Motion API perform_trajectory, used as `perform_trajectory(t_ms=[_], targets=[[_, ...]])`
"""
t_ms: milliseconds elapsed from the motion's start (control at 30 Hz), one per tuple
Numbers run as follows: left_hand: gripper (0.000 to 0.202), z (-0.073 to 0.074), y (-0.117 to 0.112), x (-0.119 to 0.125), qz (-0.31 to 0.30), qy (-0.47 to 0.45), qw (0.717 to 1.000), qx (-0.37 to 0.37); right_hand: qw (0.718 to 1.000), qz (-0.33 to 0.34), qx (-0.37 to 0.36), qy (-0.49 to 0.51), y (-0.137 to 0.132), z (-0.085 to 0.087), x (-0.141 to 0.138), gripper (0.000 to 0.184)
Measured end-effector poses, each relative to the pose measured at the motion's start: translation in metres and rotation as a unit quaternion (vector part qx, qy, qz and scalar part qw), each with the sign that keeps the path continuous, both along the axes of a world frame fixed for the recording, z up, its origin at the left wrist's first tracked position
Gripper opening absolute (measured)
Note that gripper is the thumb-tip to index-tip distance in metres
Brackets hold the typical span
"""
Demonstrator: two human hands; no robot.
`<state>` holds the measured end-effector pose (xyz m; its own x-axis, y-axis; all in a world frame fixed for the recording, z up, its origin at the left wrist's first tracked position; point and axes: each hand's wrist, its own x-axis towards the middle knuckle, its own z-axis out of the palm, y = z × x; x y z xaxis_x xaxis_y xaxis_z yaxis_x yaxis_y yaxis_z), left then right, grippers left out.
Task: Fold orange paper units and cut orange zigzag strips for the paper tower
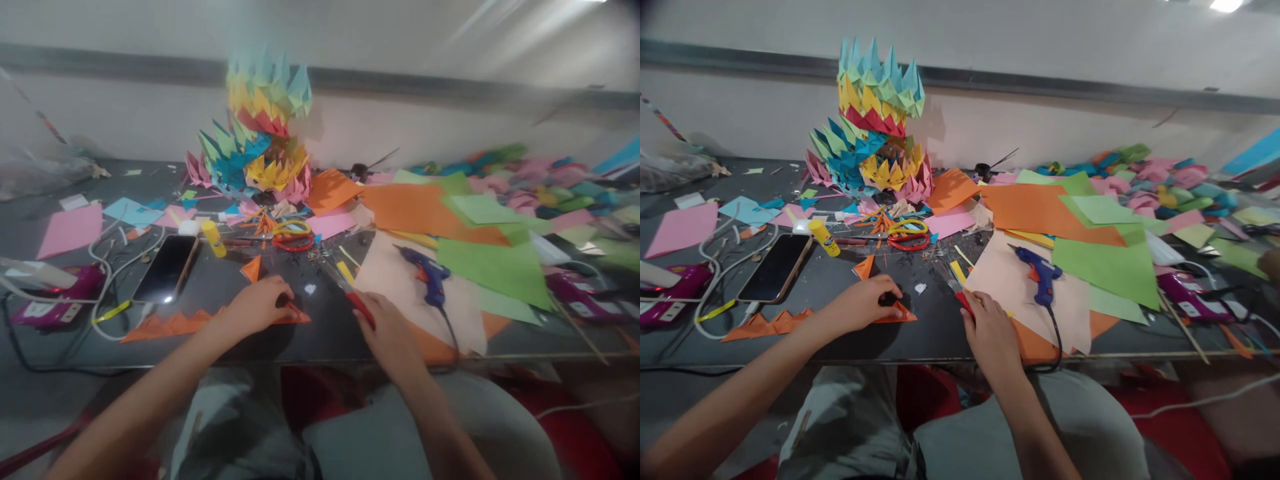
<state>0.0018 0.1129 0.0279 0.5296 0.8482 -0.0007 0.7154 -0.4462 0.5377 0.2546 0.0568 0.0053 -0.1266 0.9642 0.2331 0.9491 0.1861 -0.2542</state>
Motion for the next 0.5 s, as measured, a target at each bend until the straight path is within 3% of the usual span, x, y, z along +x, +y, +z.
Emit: perform_trajectory(t_ms=[233, 500], targets=[[0.022, 0.007, 0.014, 0.01, -0.006, 0.109, 0.994, -0.026, 1.0, 0.003, 0.009, 0.023, 0.003, -0.001, -0.001, 0.033], [0.021, 0.017, 0.009, 0.013, 0.007, 0.112, 0.99, -0.085, 1.0, -0.014, -0.009, 0.025, 0.005, 0.001, -0.003, 0.032]])
